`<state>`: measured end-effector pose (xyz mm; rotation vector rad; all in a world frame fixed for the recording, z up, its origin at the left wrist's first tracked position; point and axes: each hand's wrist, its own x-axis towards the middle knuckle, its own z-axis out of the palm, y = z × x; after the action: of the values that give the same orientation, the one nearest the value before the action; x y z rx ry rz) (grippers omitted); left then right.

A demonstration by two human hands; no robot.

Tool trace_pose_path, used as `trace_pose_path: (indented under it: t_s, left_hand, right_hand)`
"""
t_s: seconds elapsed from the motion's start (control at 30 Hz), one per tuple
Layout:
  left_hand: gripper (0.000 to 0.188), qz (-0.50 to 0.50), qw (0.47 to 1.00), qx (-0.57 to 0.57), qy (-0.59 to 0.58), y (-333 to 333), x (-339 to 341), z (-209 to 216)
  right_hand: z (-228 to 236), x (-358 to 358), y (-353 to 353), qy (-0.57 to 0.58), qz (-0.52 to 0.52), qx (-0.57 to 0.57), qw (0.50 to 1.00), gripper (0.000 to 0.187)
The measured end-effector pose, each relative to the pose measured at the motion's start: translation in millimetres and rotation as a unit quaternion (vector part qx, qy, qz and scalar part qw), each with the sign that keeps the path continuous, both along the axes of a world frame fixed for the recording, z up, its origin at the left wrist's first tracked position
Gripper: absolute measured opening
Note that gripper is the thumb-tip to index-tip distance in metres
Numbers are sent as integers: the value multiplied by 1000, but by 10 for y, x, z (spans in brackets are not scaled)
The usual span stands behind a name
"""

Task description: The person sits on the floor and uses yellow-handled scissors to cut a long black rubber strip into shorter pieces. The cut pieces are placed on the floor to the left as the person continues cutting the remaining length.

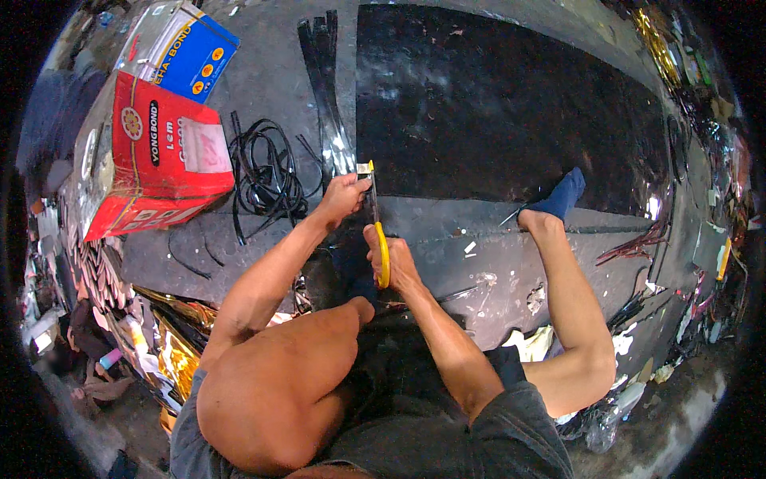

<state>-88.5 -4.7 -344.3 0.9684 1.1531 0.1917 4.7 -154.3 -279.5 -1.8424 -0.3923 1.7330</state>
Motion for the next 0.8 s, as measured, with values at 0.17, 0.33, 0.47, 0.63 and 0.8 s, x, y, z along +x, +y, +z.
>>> trace_pose_path:
  t_s: [0.17, 0.33, 0.47, 0.63, 0.8]
  left_hand:
    - [19, -4, 999, -41, 8, 49, -32, 5]
    - [19, 7, 999, -45, -12, 31, -51, -5]
    - [19, 1, 998, -62, -7, 47, -54, 74]
    - [21, -3, 996, -79, -39, 95, -77, 116]
    - [20, -41, 996, -47, -70, 100, -142, 189]
  right_hand:
    - [-76, -24, 197, 24, -18, -39, 999, 84]
    - [-106, -65, 206, 3, -23, -35, 999, 84]
    - [-66, -63, 214, -13, -24, -2, 1000, 82]
    - [91, -63, 292, -22, -28, -9, 999, 83]
    - [34, -4, 476, -62, -3, -5, 998, 85]
